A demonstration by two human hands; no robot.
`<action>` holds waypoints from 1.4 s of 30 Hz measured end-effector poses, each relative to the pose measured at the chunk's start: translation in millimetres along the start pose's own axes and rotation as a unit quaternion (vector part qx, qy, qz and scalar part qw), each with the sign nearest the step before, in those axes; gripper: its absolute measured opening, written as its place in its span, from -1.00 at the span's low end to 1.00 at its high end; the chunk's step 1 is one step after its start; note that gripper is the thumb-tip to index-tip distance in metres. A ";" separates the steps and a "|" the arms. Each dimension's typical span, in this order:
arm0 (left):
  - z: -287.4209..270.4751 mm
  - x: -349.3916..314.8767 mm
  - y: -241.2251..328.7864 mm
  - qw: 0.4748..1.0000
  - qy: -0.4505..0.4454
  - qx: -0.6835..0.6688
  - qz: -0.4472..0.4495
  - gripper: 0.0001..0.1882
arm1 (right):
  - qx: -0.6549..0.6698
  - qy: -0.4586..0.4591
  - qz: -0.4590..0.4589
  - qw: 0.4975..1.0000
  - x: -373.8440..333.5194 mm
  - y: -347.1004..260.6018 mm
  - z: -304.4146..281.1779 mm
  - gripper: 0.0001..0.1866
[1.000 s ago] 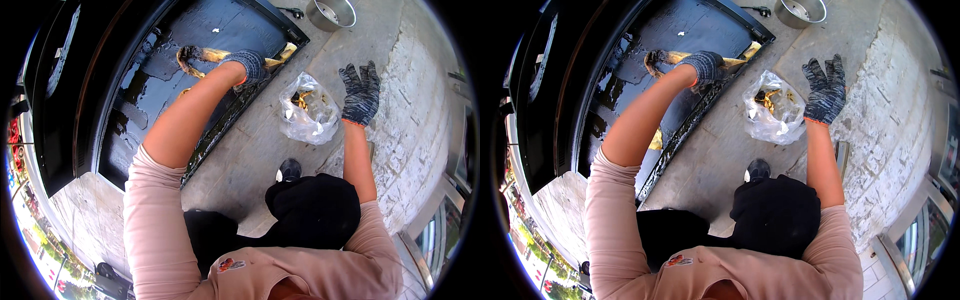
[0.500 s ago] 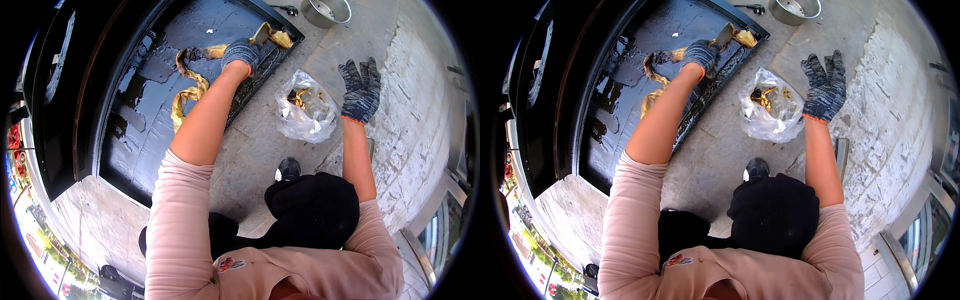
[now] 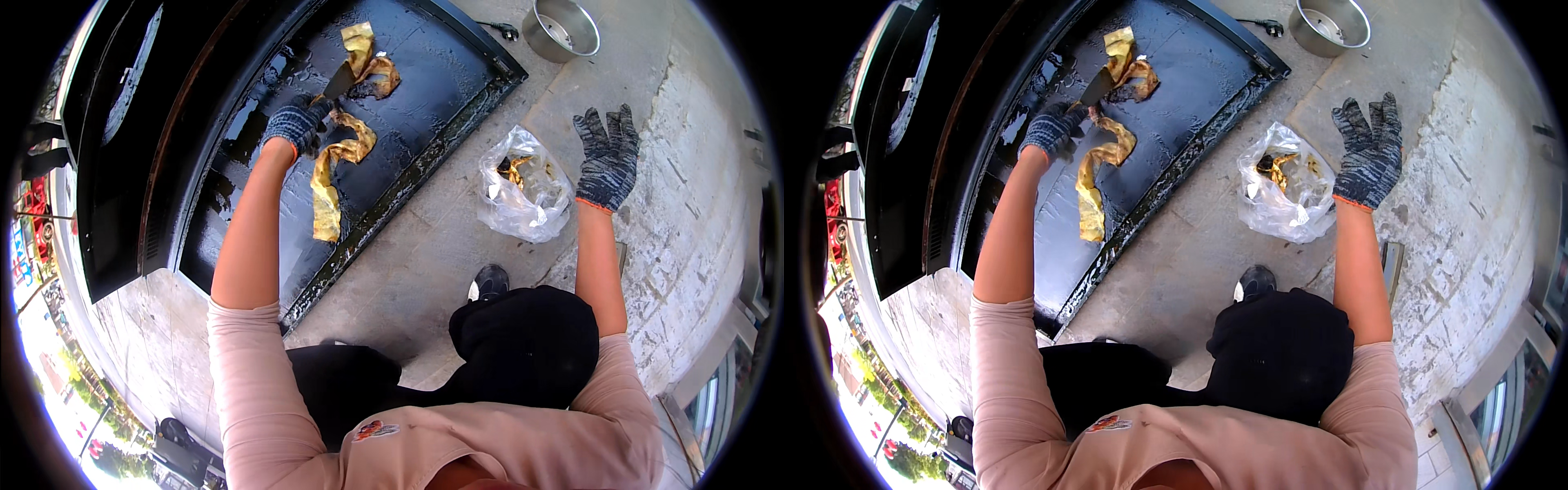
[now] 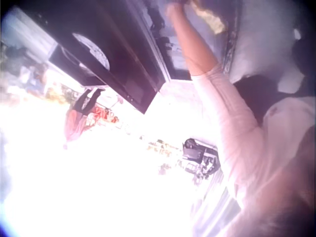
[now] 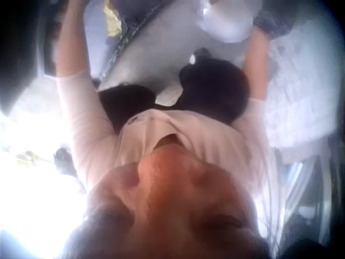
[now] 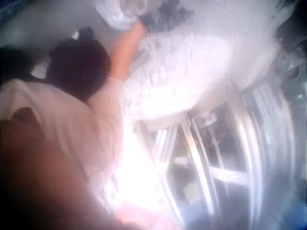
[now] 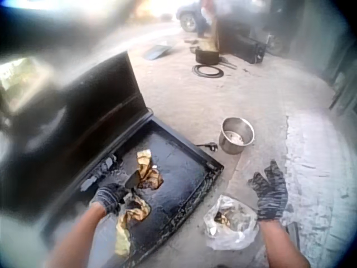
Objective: The person cleans the interior of a disassembled appliance, likely a range hood, by scraping out grease and debris with a putty knife and collecting it in a plastic bag. They work on the main body and a separate circular component, removing yellowish residue and placing it into the bag.
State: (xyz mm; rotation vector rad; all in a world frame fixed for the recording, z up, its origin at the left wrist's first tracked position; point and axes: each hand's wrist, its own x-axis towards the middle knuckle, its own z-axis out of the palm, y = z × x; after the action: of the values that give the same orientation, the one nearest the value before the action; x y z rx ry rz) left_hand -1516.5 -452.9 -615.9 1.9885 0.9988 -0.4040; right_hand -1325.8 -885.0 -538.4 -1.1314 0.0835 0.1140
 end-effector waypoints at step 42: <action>-16.2 -18.9 -48.4 0.995 -0.079 -0.003 0.058 -0.67 | -0.564 -0.426 -0.198 0.679 42.1 108.8 160.1 -0.48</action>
State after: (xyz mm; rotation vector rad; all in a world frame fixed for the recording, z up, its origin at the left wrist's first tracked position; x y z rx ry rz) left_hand -1567.1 -433.8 -621.6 1.9648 0.7821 -0.4860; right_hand -1297.1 -692.1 -573.6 -2.1899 -1.2434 0.3204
